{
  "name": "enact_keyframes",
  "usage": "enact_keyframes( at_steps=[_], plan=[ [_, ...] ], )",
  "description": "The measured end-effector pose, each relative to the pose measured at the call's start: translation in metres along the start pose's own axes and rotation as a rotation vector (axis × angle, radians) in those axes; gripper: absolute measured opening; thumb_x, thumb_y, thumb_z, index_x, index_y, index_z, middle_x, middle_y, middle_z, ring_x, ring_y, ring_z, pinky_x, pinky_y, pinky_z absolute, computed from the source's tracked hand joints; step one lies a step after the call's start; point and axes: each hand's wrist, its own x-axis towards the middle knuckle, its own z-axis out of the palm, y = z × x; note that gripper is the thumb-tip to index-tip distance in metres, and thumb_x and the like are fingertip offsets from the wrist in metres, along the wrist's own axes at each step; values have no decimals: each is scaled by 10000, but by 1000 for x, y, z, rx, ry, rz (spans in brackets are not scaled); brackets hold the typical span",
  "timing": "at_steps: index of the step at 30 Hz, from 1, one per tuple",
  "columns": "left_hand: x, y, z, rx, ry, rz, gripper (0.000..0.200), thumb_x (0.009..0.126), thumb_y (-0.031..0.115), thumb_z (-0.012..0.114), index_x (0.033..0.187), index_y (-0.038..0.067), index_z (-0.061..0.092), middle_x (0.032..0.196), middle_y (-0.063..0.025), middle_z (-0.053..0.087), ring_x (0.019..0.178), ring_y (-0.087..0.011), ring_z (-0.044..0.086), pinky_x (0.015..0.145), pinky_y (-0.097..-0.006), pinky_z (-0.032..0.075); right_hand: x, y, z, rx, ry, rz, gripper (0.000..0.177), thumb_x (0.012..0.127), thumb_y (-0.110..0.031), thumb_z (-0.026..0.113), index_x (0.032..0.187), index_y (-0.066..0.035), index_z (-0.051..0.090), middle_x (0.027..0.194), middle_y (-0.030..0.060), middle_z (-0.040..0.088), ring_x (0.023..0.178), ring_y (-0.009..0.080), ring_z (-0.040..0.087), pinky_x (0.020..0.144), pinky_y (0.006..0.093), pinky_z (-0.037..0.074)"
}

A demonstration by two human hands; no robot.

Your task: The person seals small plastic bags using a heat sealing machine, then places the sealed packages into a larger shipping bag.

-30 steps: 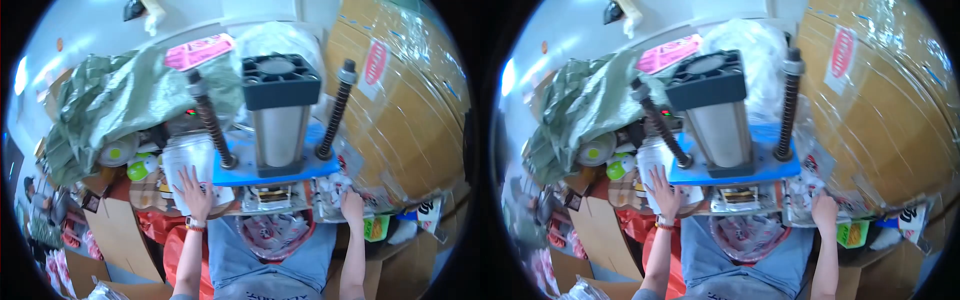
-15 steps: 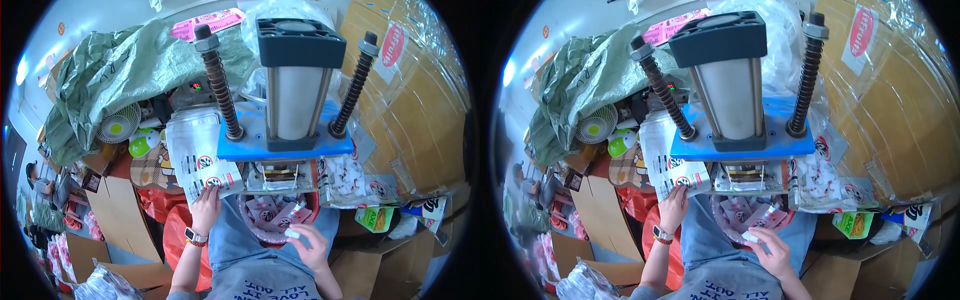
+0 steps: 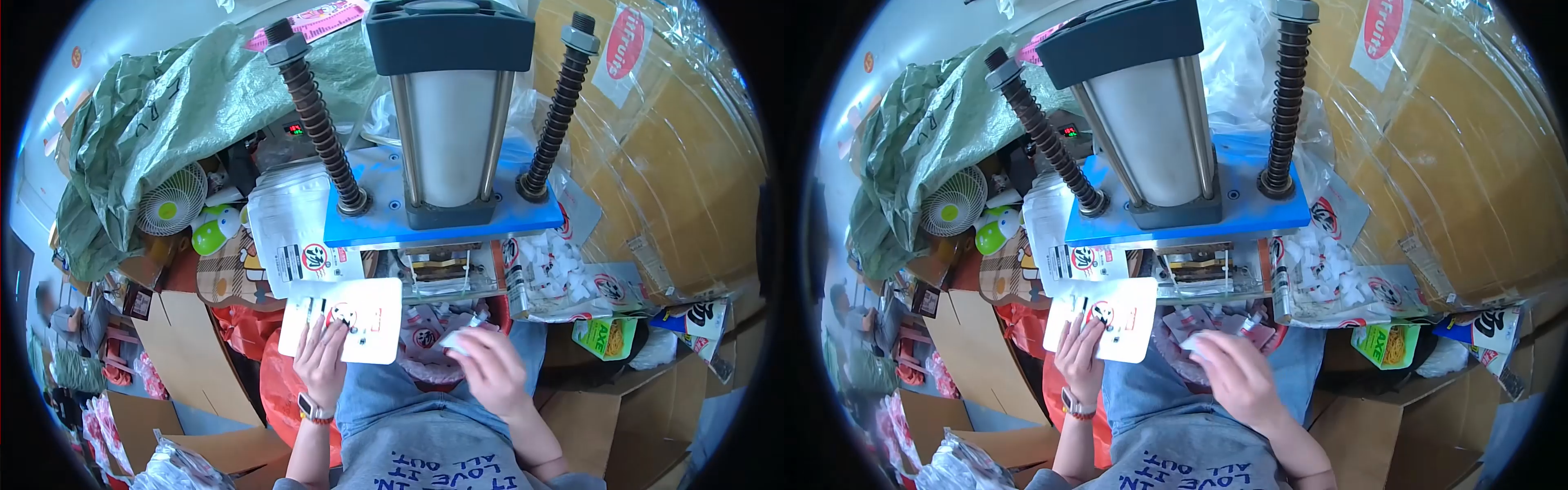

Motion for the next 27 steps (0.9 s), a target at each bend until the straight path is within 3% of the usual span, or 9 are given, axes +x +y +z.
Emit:
enact_keyframes(
  at_steps=[5, 8, 11, 14, 18, 20, 21, 25, 27],
  plan=[
    [-23, -50, 67, 22, -62, -106, 262, 838, 19, 664, 1099, 46, 668, 1078, -117, 702, 1040, -285, 670, 888, -404, 538, -8, 5, 21, 135, -71, -21, 299, 747, -35, 795, 1023, -5, 683, 1022, 104, 678, 864, 259, 676, 741, 333, 557],
    [-16, -39, 61, 11, -61, -137, 307, 799, -8, 665, 1097, 64, 684, 1047, -117, 708, 971, -267, 689, 824, -387, 554, -29, 32, 45, 301, -301, 203, 323, 788, -54, 770, 1086, -25, 651, 1058, 117, 657, 879, 269, 662, 771, 347, 543],
    [-8, -30, 42, -346, -32, -442, 289, 752, -130, 612, 977, 13, 726, 970, -134, 728, 868, -248, 710, 699, -300, 540, -24, 23, 29, 270, -126, 259, 321, 772, -49, 783, 1066, -12, 657, 1035, 114, 664, 872, 264, 665, 774, 341, 542],
    [1, -5, 9, -360, -16, -358, 318, 701, -136, 639, 958, 25, 733, 957, -107, 737, 887, -241, 712, 706, -295, 547, 1, 4, -14, -15, 121, 41, 315, 734, -21, 803, 1019, 15, 675, 1010, 118, 674, 873, 265, 673, 733, 348, 553],
    [23, 35, -15, -323, -84, -29, 294, 657, -81, 667, 911, 45, 743, 931, -78, 741, 940, -264, 714, 798, -330, 569, 25, 9, -9, -43, -241, -232, 308, 727, -71, 782, 1018, -15, 696, 1034, 96, 684, 849, 244, 675, 725, 333, 565],
    [32, 42, -28, -419, -184, 61, 226, 720, -23, 676, 923, 46, 748, 931, -71, 743, 914, -266, 722, 779, -330, 580, 28, -4, -27, 11, -305, -334, 319, 709, -93, 807, 1006, -29, 712, 1017, 76, 687, 834, 219, 673, 710, 322, 568],
    [35, 43, -34, -564, -255, 75, 207, 752, -5, 670, 936, 48, 750, 940, -74, 744, 898, -261, 727, 762, -327, 585, 26, -8, -35, 74, -263, -385, 322, 797, -90, 723, 1104, -3, 679, 1059, 78, 644, 867, 204, 659, 740, 327, 562],
    [30, 55, -11, -878, -508, -29, 169, 837, 47, 659, 979, 8, 743, 935, -153, 736, 862, -269, 733, 734, -303, 585, 23, 1, -35, 169, -299, -87, 476, 752, -159, 798, 1176, -12, 638, 1068, 103, 649, 937, 247, 635, 807, 356, 524],
    [-1, 55, 41, -1042, -676, -451, 164, 905, 114, 673, 994, -8, 738, 887, -81, 743, 776, -149, 709, 700, -249, 553, 20, 27, -13, 108, -292, 165, 651, 767, -204, 793, 1325, -16, 514, 1179, 153, 609, 1080, 345, 569, 958, 425, 441]
  ],
)
